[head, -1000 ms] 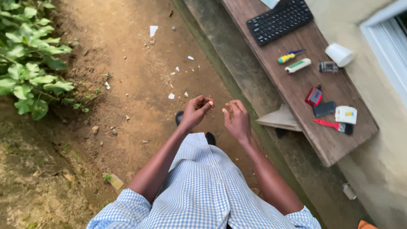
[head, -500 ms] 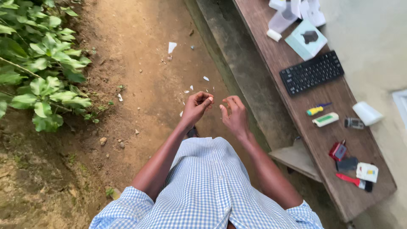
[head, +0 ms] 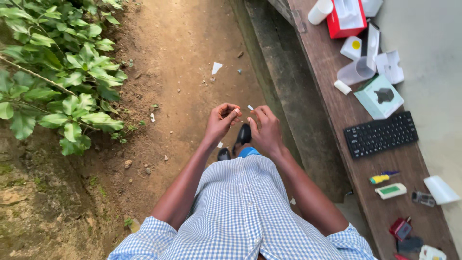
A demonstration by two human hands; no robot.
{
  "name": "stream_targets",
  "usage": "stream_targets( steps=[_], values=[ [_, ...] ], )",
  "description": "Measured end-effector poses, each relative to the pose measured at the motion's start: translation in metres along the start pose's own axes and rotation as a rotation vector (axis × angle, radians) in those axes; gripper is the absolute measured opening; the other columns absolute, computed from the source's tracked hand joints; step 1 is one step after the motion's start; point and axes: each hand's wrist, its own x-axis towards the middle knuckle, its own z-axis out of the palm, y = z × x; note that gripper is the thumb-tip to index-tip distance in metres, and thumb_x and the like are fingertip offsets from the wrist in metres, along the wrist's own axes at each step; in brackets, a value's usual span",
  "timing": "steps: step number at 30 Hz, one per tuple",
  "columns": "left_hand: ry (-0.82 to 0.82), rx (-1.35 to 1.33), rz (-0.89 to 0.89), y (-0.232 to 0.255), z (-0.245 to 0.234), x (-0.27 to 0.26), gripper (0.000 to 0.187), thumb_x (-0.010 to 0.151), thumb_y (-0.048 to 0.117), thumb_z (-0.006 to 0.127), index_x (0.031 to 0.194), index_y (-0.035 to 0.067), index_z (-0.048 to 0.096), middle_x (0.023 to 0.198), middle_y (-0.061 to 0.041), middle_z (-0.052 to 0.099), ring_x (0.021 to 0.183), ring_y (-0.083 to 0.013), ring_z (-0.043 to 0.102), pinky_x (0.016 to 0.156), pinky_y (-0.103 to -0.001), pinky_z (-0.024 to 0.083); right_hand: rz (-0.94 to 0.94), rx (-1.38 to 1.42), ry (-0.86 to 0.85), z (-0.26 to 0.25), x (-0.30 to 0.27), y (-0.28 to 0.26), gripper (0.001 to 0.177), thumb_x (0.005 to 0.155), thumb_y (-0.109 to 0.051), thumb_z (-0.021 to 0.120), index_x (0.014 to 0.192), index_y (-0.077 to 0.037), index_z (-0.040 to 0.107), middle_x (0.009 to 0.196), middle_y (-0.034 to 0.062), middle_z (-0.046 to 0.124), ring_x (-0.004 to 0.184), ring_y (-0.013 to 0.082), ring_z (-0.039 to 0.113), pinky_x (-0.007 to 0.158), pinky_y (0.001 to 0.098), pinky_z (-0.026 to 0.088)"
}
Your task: The person unboxes and assembles components of a security camera system, handling a mounting plate, the camera body, and small modules by hand and using a screwdriver.
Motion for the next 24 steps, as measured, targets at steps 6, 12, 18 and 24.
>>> stream_targets(
  steps=[6, 12, 18, 24],
  values=[
    [0.075, 0.011, -0.009, 0.015, -0.018, 0.055, 0.021, 0.100, 0.016, 0.068, 0.112, -0.001, 0.069, 0.095, -0.006, 0.075, 0.078, -0.0079, 0.067, 0.067, -0.022, 0.052, -0.136, -0.026, 0.004, 0.020, 0.075, 0.036, 0.021, 0.090, -0.010, 0.073, 0.106, 0.002, 0.068, 0.108, 0.0163, 0.066, 0.092, 0.0351, 0.069, 0.077, 0.0428, 0.055],
    [0.121, 0.089, -0.014, 0.054, -0.023, 0.143, 0.021, 0.099, 0.017, 0.067, 0.112, 0.000, 0.069, 0.094, -0.005, 0.075, 0.078, -0.0081, 0.068, 0.067, -0.022, 0.053, -0.073, 0.058, -0.038, 0.018, 0.172, 0.057, 0.021, 0.090, -0.011, 0.073, 0.107, 0.001, 0.069, 0.106, 0.0140, 0.067, 0.080, 0.0273, 0.071, 0.070, 0.0389, 0.056],
    [0.079, 0.061, 0.043, 0.083, -0.002, 0.236, 0.021, 0.100, 0.016, 0.067, 0.112, -0.001, 0.069, 0.095, -0.005, 0.074, 0.079, -0.0084, 0.068, 0.067, -0.022, 0.052, -0.052, 0.063, -0.047, -0.004, 0.254, 0.088, 0.022, 0.090, -0.009, 0.072, 0.109, 0.002, 0.069, 0.107, 0.0146, 0.066, 0.076, 0.0262, 0.070, 0.070, 0.0387, 0.055],
    [0.029, 0.093, 0.044, 0.086, 0.020, 0.307, 0.021, 0.100, 0.016, 0.067, 0.113, -0.001, 0.069, 0.096, -0.004, 0.074, 0.079, -0.0080, 0.066, 0.066, -0.022, 0.051, -0.104, 0.029, 0.013, -0.029, 0.308, 0.122, 0.023, 0.090, -0.008, 0.073, 0.110, 0.002, 0.069, 0.106, 0.0143, 0.066, 0.079, 0.0272, 0.068, 0.071, 0.0395, 0.055]
  ],
)
